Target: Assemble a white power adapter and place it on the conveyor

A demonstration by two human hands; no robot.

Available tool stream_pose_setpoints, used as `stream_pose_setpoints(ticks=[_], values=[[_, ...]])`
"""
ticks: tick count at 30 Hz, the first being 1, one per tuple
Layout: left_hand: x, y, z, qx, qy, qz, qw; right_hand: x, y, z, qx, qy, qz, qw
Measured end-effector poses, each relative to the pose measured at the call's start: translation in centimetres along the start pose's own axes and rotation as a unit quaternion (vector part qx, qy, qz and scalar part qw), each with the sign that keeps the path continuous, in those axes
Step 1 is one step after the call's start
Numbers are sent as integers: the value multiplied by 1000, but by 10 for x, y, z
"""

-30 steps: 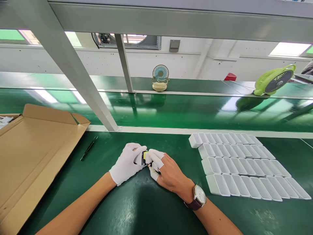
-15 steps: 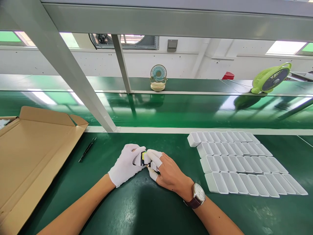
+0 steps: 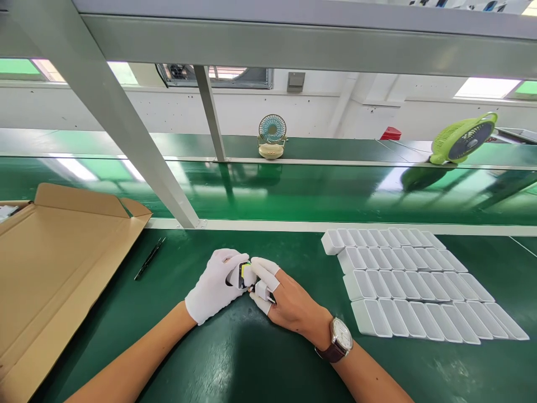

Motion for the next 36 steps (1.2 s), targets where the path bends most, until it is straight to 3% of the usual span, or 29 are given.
stream_pose_setpoints(ticks=[8, 18, 27, 36], values=[[-1, -1, 1, -27, -1, 10, 1000, 4, 2, -4, -8, 16, -7, 1000], [-1, 0, 3, -20, -22, 9, 1000, 4, 1, -1, 17, -15, 10, 1000], [0, 2, 4, -21, -24, 19, 999, 6, -6, -6, 9, 12, -10, 1000], [1, 3, 4, -26, -45, -24, 998, 5, -4, -5, 9, 0, -2, 1000]])
Point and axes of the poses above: each hand's wrist, its own x-axis towards the middle knuckle, its own z-axis out of the palm, y = z × x, the point moved 7 cm from there along x, towards the middle knuckle, and after that the axes turned 7 degrees about -z, right-handed, at the moved point
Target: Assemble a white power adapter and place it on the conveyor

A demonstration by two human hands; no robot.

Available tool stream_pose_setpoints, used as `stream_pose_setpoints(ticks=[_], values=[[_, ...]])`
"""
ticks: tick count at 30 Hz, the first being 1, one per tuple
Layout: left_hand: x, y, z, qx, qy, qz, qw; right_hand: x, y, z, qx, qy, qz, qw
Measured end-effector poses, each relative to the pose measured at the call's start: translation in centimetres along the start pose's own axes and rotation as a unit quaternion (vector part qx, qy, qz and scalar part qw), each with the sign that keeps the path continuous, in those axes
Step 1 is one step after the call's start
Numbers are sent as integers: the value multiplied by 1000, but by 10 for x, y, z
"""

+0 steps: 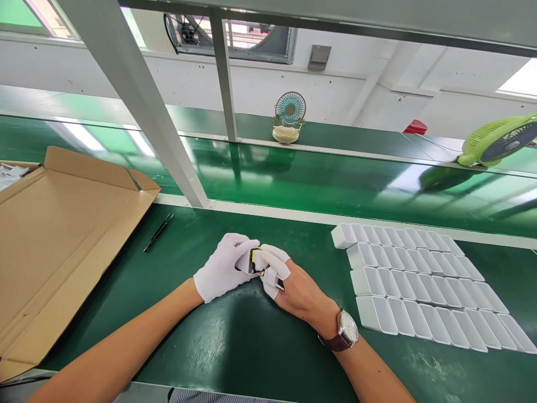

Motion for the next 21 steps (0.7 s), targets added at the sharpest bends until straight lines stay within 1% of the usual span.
stream_pose_setpoints(ticks=[4, 8, 10, 12, 17, 21], values=[[1, -2, 1, -4, -12, -14, 1000, -1, 2, 1, 6, -12, 21, 1000], [3, 0, 2, -6, -30, -30, 999, -1, 8, 2, 24, -36, 76, 996], [3, 2, 2, -8, -36, -35, 999, -1, 9, 0, 25, -42, 91, 995], [2, 3, 3, -14, -36, -40, 998, 0, 8, -1, 15, -39, 81, 996], [-4, 1, 6, -27, -36, -37, 998, 3, 2, -2, -22, -28, 19, 999], [-7, -3, 10, -58, -55, -45, 996, 6, 0, -1, -38, -28, 20, 999]])
Point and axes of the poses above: each hand's wrist, its own x-axis towards the middle knuckle, its own z-axis out of the palm, y = z × x, the point moved 7 cm from there along x, towards the middle knuckle, and after that the axes turned 7 degrees about -z, right-handed, at the moved point
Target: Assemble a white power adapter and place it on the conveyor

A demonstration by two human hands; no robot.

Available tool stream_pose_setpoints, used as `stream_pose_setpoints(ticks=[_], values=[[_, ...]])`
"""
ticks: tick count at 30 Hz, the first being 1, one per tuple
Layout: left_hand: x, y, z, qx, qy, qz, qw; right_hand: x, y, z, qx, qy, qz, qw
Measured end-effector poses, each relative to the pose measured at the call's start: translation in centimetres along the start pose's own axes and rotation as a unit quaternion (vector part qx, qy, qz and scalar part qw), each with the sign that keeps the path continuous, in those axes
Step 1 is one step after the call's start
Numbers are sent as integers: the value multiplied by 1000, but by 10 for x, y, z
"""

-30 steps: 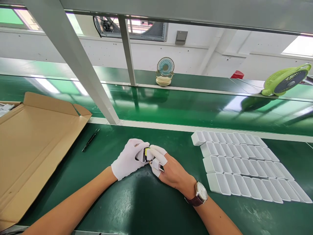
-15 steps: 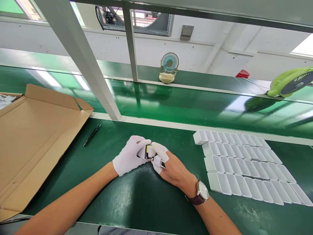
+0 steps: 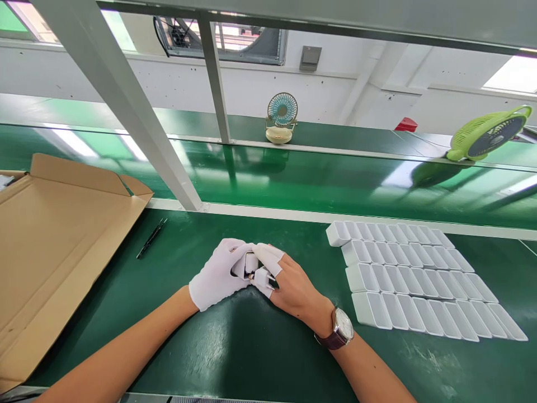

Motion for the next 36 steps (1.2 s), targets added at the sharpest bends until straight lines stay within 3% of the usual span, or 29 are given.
stream_pose_setpoints(ticks=[5, 10, 13, 15, 21, 25, 30, 36], values=[[2, 1, 3, -49, -53, -15, 997, -4, 7, -5, 28, 30, 46, 998], [8, -3, -5, -81, -86, -43, 992, -9, 14, 1, 65, 27, 63, 996], [9, -8, -10, -95, -99, -82, 987, -5, 13, 5, 24, 43, 34, 998], [9, -7, -17, -110, -73, -95, 987, -3, 11, 10, -5, 38, 5, 999], [9, -3, -24, -155, -65, -79, 983, -8, 6, 25, -79, 11, -74, 994], [9, -21, -17, -196, -74, -161, 964, -9, 2, 23, -78, 11, -77, 994], [10, -22, -8, -261, -143, -220, 929, -1, -2, 20, -37, -2, -54, 998], [13, -17, -11, -297, -164, -226, 913, 1, 0, 23, 7, -1, -41, 999]])
Point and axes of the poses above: each hand's wrist, its own x-axis towards the middle knuckle, its own z-axis out of the palm, y = z × x, the point moved 7 cm from there along x, towards the middle knuckle, and after that the axes turned 7 degrees about -z, right-handed, at the moved point
